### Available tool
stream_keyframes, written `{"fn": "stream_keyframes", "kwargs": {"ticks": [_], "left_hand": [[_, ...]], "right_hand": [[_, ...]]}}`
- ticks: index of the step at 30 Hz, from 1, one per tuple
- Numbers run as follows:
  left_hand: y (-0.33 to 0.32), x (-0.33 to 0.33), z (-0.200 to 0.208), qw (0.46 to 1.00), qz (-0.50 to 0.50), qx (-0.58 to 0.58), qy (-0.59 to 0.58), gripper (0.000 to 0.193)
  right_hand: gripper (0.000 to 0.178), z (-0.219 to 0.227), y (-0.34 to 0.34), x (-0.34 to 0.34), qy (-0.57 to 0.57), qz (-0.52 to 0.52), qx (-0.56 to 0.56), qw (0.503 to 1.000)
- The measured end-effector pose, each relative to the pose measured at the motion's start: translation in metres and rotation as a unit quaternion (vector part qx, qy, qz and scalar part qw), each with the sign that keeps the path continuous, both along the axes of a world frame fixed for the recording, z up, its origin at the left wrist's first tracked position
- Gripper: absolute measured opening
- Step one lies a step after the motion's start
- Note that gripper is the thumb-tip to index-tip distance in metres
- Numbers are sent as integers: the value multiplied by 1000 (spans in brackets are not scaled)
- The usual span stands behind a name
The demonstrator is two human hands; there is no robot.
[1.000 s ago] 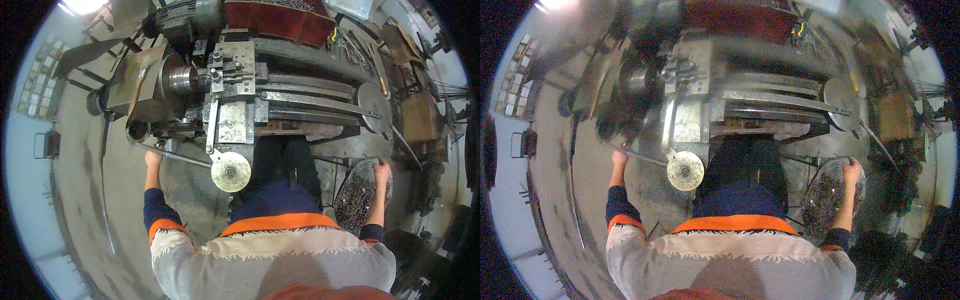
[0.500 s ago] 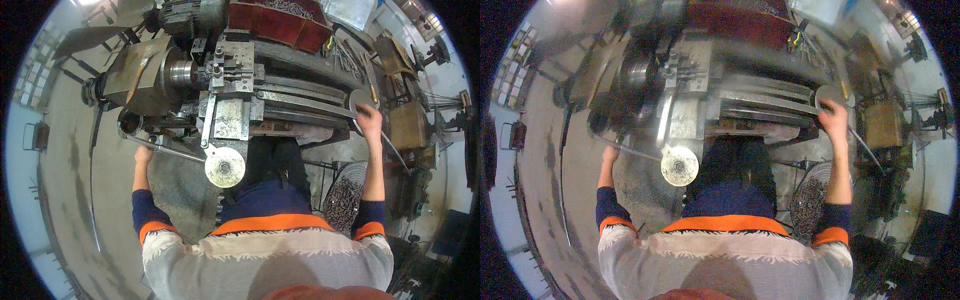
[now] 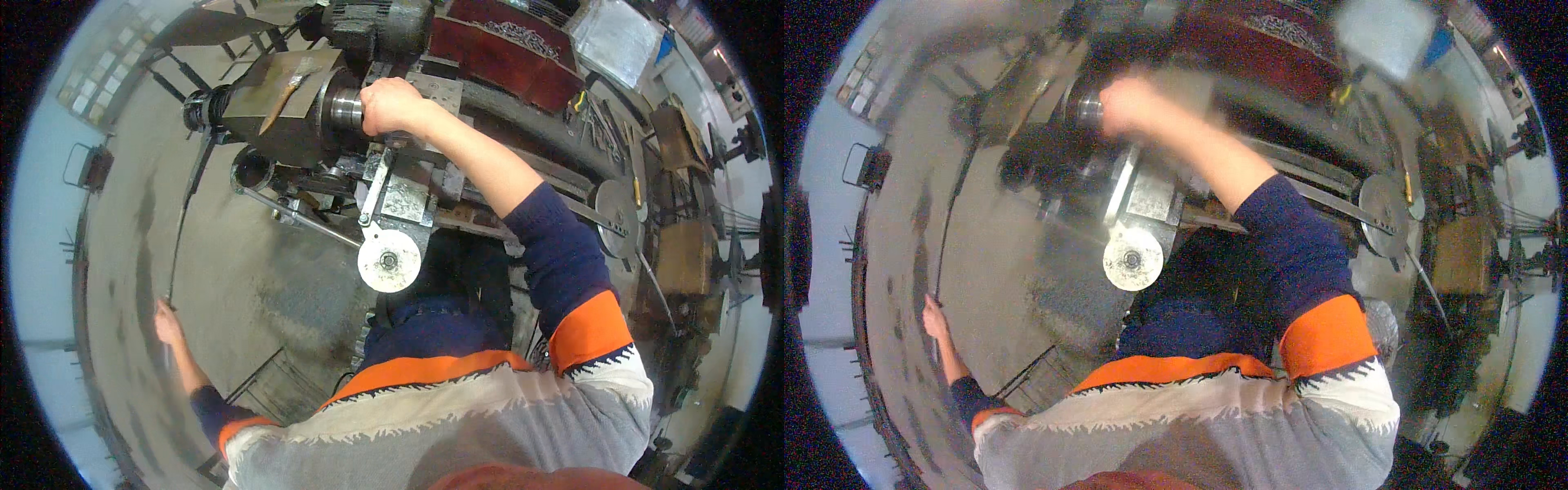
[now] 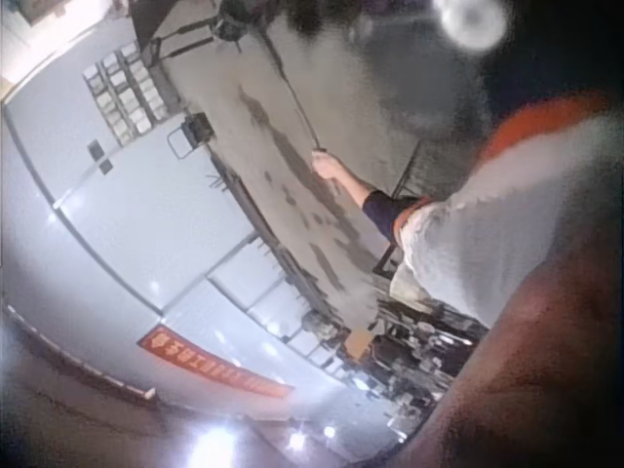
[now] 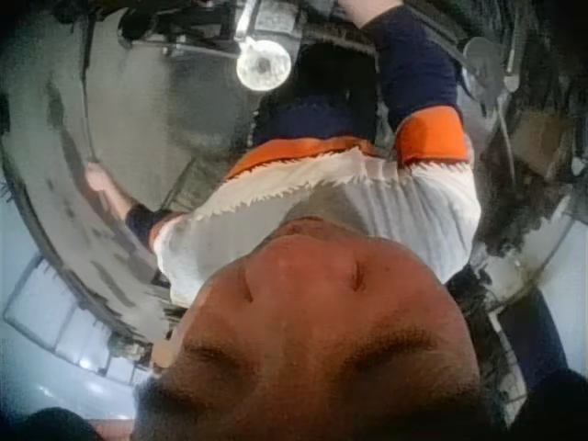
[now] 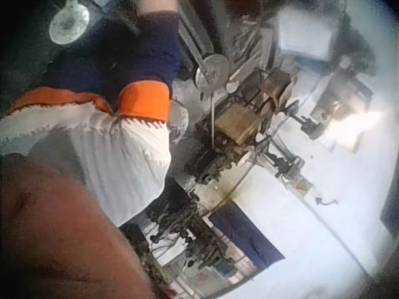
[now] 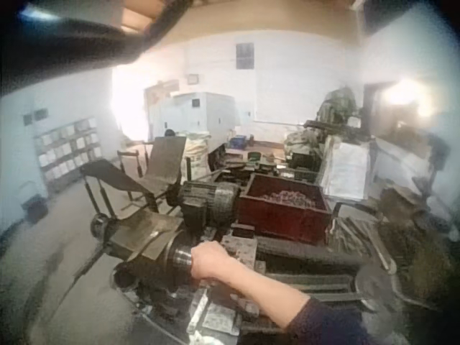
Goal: The person operates a metal lathe, repeatedly loading small cylindrical metal pieces into the chuck, adjusting controls, and removing finished pieces. The person places the finished pieces into a metal basket on the floor.
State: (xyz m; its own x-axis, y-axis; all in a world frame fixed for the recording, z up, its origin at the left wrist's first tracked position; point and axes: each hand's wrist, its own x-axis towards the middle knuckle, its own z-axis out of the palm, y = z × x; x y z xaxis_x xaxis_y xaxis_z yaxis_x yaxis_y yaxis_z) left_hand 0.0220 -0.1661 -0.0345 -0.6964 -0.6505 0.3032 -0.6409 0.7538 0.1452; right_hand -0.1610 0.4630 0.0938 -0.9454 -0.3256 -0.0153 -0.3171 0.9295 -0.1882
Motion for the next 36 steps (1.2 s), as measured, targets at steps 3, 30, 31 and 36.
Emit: {"fn": "stream_keyframes", "kwargs": {"ticks": [3,30,31,36], "left_hand": [[117,26,11,1000,5,26,6,65],[551,-37,101,409,-672,614,-65,22],[551,-38,98,402,-662,629,-73,23],[548,-41,93,409,-646,638,-94,23]], "right_hand": [[28,0,9,-1,-10,-9,13,1000],[57,-61,106,222,114,86,-542,828],[57,-63,107,220,114,91,-544,827],[53,-63,110,217,84,106,-550,824]]}}
